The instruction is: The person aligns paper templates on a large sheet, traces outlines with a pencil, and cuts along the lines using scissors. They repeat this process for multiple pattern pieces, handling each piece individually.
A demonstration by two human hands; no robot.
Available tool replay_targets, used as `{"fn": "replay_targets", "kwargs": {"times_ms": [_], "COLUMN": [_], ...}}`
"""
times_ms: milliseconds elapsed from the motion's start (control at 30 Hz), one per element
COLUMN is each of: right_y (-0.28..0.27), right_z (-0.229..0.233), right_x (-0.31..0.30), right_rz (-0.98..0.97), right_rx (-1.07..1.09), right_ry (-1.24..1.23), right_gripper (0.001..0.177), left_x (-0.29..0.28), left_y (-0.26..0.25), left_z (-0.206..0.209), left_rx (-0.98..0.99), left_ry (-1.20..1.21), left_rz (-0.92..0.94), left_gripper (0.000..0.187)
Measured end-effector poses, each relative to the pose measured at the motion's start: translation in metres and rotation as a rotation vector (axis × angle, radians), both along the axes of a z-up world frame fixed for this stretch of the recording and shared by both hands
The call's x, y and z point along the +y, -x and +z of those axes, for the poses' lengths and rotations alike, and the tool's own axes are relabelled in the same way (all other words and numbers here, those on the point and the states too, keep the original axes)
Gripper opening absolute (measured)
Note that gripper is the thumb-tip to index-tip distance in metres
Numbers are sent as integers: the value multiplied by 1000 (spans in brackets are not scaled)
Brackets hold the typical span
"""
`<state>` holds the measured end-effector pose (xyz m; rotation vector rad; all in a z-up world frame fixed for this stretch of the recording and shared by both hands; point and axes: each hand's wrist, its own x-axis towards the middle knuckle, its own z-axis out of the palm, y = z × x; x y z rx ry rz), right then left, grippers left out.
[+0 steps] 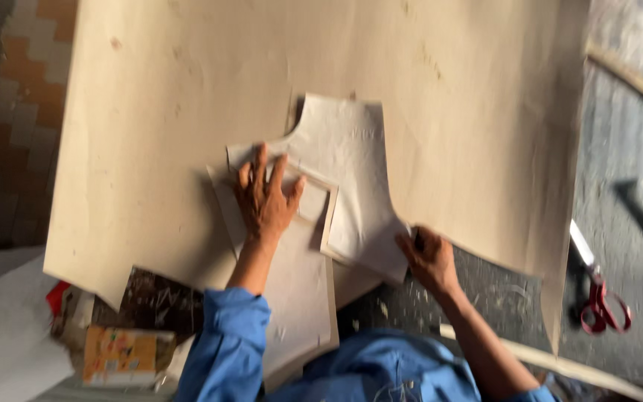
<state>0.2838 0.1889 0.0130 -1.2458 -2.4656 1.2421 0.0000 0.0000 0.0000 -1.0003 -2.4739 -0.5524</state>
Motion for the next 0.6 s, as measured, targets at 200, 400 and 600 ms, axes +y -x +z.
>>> {"fn": "replay_targets", "kwargs": {"times_ms": [200,400,600], "right_y": [17,17,18], "right_z": [33,32,33], "right_x": [14,27,27], "right_rz": [-68,-49,-33], "right_rx": [55,114,153], "right_ry": [-79,40,-20], "right_gripper": [35,27,25], "left_x": [11,17,4], "left_y": [-5,-20,10], "left_z": [25,43,70], "left_rx": [-138,-192,-467], "left_ry": [40,248,468], "left_rz": [4,0,-163], "left_gripper": [65,110,160]}}
